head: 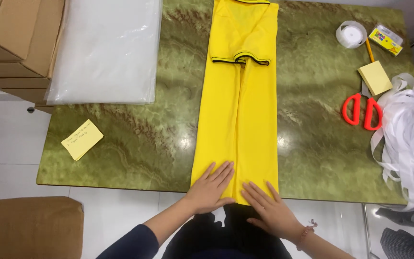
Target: The person folds a yellow polo shirt on a table, smoothing the fabric and aligning the sleeves and collar. They then place the folded shirt into a clear plastic bag and seal it.
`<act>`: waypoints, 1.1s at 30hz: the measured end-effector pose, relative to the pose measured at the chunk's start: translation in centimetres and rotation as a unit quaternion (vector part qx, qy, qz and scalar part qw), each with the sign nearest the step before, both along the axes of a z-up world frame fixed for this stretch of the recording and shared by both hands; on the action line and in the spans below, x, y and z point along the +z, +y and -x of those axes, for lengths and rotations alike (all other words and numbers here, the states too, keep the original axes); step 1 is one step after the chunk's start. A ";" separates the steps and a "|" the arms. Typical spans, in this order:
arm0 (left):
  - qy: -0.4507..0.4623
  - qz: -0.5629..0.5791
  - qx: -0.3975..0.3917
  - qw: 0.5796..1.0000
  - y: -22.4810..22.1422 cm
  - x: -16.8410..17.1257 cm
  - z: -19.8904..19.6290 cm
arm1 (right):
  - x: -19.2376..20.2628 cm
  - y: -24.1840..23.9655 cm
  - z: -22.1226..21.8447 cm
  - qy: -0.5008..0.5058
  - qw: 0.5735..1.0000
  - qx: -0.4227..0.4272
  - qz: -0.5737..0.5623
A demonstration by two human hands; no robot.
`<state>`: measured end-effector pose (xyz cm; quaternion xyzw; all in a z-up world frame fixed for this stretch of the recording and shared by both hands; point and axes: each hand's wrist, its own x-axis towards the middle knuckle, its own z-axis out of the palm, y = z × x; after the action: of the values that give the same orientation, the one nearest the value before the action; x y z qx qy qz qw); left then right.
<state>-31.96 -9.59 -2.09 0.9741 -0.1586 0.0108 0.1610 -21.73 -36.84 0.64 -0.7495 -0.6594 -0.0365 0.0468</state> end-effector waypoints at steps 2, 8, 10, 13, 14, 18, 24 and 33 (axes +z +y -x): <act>-0.067 -0.072 -0.011 0.995 2.1 -0.3 1.3 | -0.5 -0.5 -1.2 -0.035 0.999 -0.017 0.000; -0.066 -0.089 -0.048 0.993 5.7 -2.1 4.0 | -2.1 -1.1 -1.9 -0.081 0.995 -0.055 -0.013; -0.003 0.008 -0.059 0.998 5.8 -2.1 4.1 | -2.1 -0.9 -1.7 -0.071 0.995 -0.061 -0.017; -0.031 0.061 -0.057 0.996 5.7 -2.2 3.3 | -1.6 -0.5 -2.3 -0.014 0.997 -0.072 -0.025; 0.002 0.118 -0.031 0.992 5.8 -1.8 2.7 | -1.1 -0.1 -3.0 0.115 0.989 -0.091 0.004; 0.315 0.299 0.092 0.896 6.6 11.9 -1.4 | 6.2 3.5 -5.9 0.458 0.838 -0.287 0.077; 0.379 0.294 0.049 0.876 10.9 14.8 -10.9 | 10.0 7.8 -15.7 0.559 0.741 -0.360 0.101; 0.455 0.125 0.089 0.877 8.8 7.1 -14.6 | 7.6 13.3 -21.5 0.564 0.703 -0.378 0.211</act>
<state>-17.36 -0.75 5.04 0.8532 0.0216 -0.3994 0.3347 -0.27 -23.59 8.20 -0.8067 -0.1615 0.5184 0.2333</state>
